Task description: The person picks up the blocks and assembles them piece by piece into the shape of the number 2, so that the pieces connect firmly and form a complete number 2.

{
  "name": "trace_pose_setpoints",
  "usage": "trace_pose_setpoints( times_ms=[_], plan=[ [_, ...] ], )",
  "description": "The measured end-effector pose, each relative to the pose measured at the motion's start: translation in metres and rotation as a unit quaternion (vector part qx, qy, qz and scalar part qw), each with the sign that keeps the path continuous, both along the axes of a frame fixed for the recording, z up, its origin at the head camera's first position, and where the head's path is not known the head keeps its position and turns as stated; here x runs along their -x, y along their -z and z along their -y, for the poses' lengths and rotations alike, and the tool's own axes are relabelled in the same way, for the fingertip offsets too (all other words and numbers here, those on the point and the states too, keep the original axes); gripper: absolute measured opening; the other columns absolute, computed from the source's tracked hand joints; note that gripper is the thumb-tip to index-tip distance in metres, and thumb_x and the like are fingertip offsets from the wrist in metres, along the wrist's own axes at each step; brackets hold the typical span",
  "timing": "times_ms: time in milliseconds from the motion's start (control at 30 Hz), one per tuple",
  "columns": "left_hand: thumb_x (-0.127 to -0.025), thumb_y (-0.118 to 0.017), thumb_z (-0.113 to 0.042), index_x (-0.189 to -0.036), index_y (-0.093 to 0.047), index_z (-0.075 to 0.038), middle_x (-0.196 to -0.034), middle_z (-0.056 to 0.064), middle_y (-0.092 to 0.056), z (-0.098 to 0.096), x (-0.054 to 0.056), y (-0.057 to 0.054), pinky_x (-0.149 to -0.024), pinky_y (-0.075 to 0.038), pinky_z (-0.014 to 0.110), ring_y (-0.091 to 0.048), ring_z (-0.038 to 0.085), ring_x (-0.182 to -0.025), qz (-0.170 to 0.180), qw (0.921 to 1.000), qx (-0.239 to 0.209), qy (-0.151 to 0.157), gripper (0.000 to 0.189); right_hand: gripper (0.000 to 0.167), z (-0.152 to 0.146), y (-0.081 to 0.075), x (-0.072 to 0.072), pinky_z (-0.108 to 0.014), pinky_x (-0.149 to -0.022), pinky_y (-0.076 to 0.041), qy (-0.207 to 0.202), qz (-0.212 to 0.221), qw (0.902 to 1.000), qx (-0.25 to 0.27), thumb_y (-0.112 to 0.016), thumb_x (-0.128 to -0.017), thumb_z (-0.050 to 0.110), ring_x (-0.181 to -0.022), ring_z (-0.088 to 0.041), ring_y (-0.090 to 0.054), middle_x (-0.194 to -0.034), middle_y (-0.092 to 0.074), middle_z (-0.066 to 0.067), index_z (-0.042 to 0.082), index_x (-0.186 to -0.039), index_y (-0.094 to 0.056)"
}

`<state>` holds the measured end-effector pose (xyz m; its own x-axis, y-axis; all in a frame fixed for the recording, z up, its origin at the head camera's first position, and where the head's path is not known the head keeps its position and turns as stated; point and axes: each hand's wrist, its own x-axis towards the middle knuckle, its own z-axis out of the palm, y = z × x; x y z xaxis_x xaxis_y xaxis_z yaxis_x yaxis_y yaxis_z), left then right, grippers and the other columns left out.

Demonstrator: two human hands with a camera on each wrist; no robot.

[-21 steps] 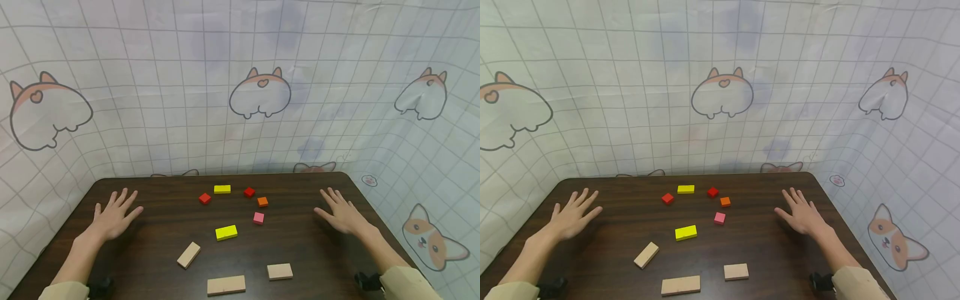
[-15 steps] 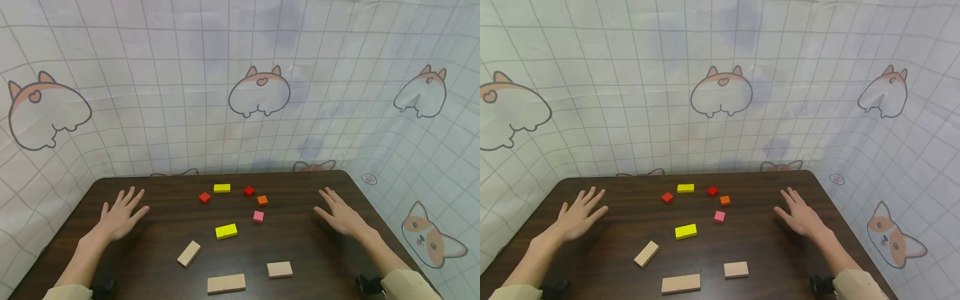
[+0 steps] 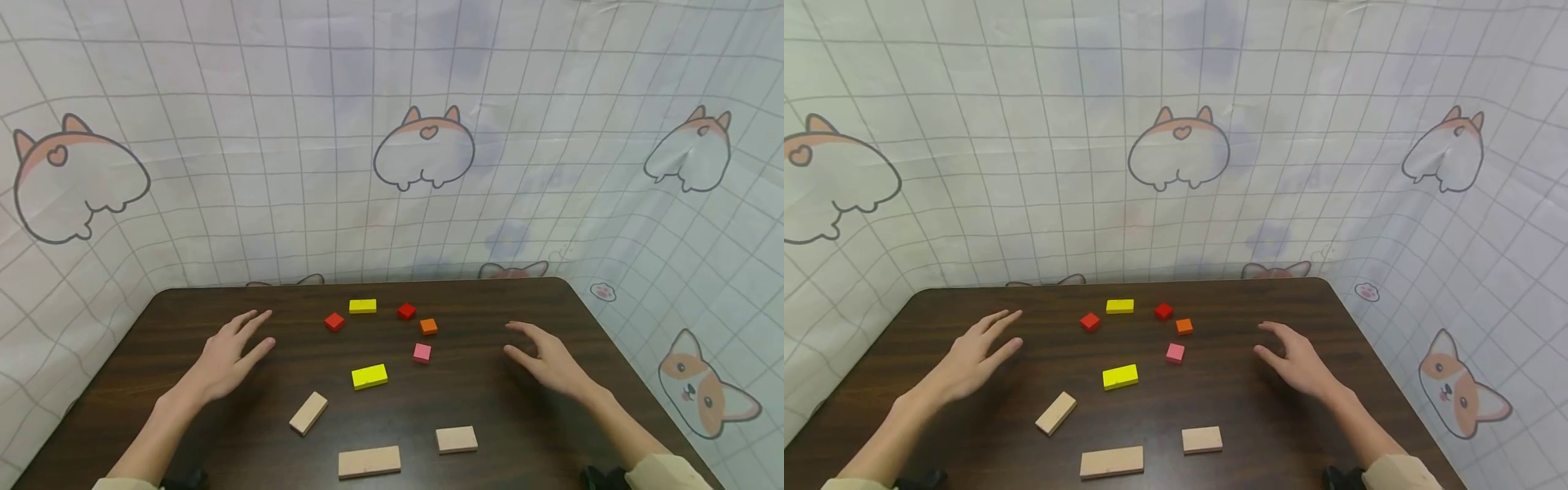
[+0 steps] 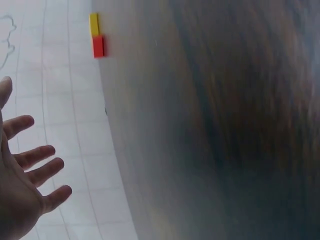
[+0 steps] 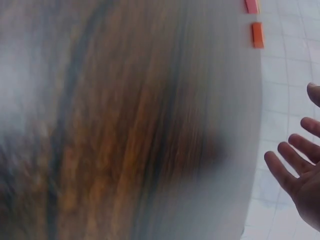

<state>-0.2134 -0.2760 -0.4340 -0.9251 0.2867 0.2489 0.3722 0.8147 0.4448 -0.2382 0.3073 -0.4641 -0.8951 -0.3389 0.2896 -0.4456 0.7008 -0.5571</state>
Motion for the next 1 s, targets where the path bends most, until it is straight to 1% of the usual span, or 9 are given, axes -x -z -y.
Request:
trace_pose_setpoints(
  times_ms=[100,200,267,333,467,567,700,900,1000],
  plan=[
    [-0.108,-0.052,-0.038,-0.157,-0.040,-0.009,-0.155,0.026,-0.036,-0.010,-0.003,-0.001,-0.099,-0.024,0.079,-0.034,0.053,-0.139,-0.011,0.9995,-0.024,0.017,0.058,0.048,0.007,-0.003,-0.004,-0.039,-0.077,-0.057,-0.008,0.006,0.9998,0.017,-0.068,-0.101,0.027,-0.092,-0.027,-0.068,-0.136,-0.060,-0.023,0.001,-0.140,-0.057],
    [-0.108,-0.054,-0.036,-0.155,-0.044,-0.010,-0.151,0.022,-0.042,-0.020,-0.005,-0.001,-0.099,-0.027,0.078,-0.037,0.050,-0.137,-0.021,0.9983,-0.042,0.033,0.055,0.047,0.015,-0.004,-0.008,-0.033,-0.077,-0.056,-0.023,0.019,0.9990,0.032,-0.071,-0.100,0.027,-0.091,-0.023,-0.067,-0.132,-0.062,-0.022,0.002,-0.138,-0.058],
    [-0.107,-0.055,-0.035,-0.153,-0.047,-0.011,-0.149,0.018,-0.045,-0.025,-0.007,-0.001,-0.101,-0.030,0.074,-0.041,0.046,-0.136,-0.027,0.9974,-0.052,0.042,0.053,0.048,0.020,-0.005,-0.010,-0.032,-0.078,-0.056,-0.033,0.036,0.9978,0.045,-0.072,-0.099,0.028,-0.094,-0.025,-0.067,-0.132,-0.062,-0.020,0.002,-0.137,-0.058],
    [-0.107,-0.057,-0.035,-0.152,-0.049,-0.012,-0.147,0.014,-0.048,-0.030,-0.009,0.000,-0.101,-0.034,0.070,-0.043,0.041,-0.135,-0.033,0.9965,-0.061,0.048,0.051,0.049,0.026,-0.005,-0.013,-0.033,-0.080,-0.056,-0.045,0.053,0.9959,0.058,-0.073,-0.098,0.028,-0.099,-0.029,-0.066,-0.132,-0.062,-0.019,0.002,-0.137,-0.059],
    [-0.105,-0.060,-0.035,-0.148,-0.053,-0.013,-0.143,0.007,-0.052,-0.040,-0.014,0.000,-0.102,-0.039,0.061,-0.047,0.033,-0.132,-0.043,0.9947,-0.071,0.060,0.049,0.048,0.039,-0.007,-0.021,-0.036,-0.080,-0.056,-0.062,0.071,0.9933,0.066,-0.076,-0.096,0.031,-0.103,-0.033,-0.065,-0.128,-0.065,-0.015,0.006,-0.134,-0.061],
    [-0.104,-0.062,-0.035,-0.146,-0.055,-0.015,-0.140,0.003,-0.053,-0.049,-0.018,0.001,-0.102,-0.041,0.058,-0.050,0.029,-0.130,-0.046,0.9933,-0.078,0.071,0.047,0.048,0.047,-0.008,-0.026,-0.039,-0.083,-0.056,-0.078,0.074,0.9922,0.064,-0.077,-0.094,0.033,-0.105,-0.030,-0.064,-0.125,-0.067,-0.012,0.007,-0.132,-0.063],
    [-0.104,-0.062,-0.037,-0.146,-0.056,-0.017,-0.137,-0.002,-0.054,-0.060,-0.023,0.003,-0.101,-0.044,0.056,-0.051,0.025,-0.128,-0.038,0.9920,-0.082,0.089,0.047,0.048,0.056,-0.008,-0.032,-0.041,-0.088,-0.054,-0.101,0.073,0.9905,0.057,-0.077,-0.094,0.035,-0.110,-0.024,-0.062,-0.122,-0.068,-0.008,0.007,-0.129,-0.065],
    [-0.103,-0.063,-0.039,-0.146,-0.056,-0.021,-0.134,-0.007,-0.054,-0.072,-0.032,0.007,-0.100,-0.047,0.054,-0.053,0.019,-0.126,-0.024,0.9907,-0.083,0.105,0.047,0.046,0.069,-0.004,-0.041,-0.042,-0.090,-0.054,-0.146,0.085,0.9843,0.053,-0.075,-0.095,0.038,-0.112,-0.023,-0.063,-0.123,-0.069,-0.006,0.008,-0.128,-0.065],
    [-0.103,-0.063,-0.038,-0.146,-0.055,-0.023,-0.134,-0.009,-0.054,-0.079,-0.037,0.009,-0.100,-0.048,0.052,-0.054,0.018,-0.124,-0.015,0.9886,-0.090,0.120,0.045,0.046,0.074,-0.002,-0.047,-0.042,-0.090,-0.054,-0.160,0.092,0.9812,0.055,-0.076,-0.095,0.039,-0.112,-0.023,-0.064,-0.123,-0.069,-0.004,0.008,-0.127,-0.066]
  ],
)
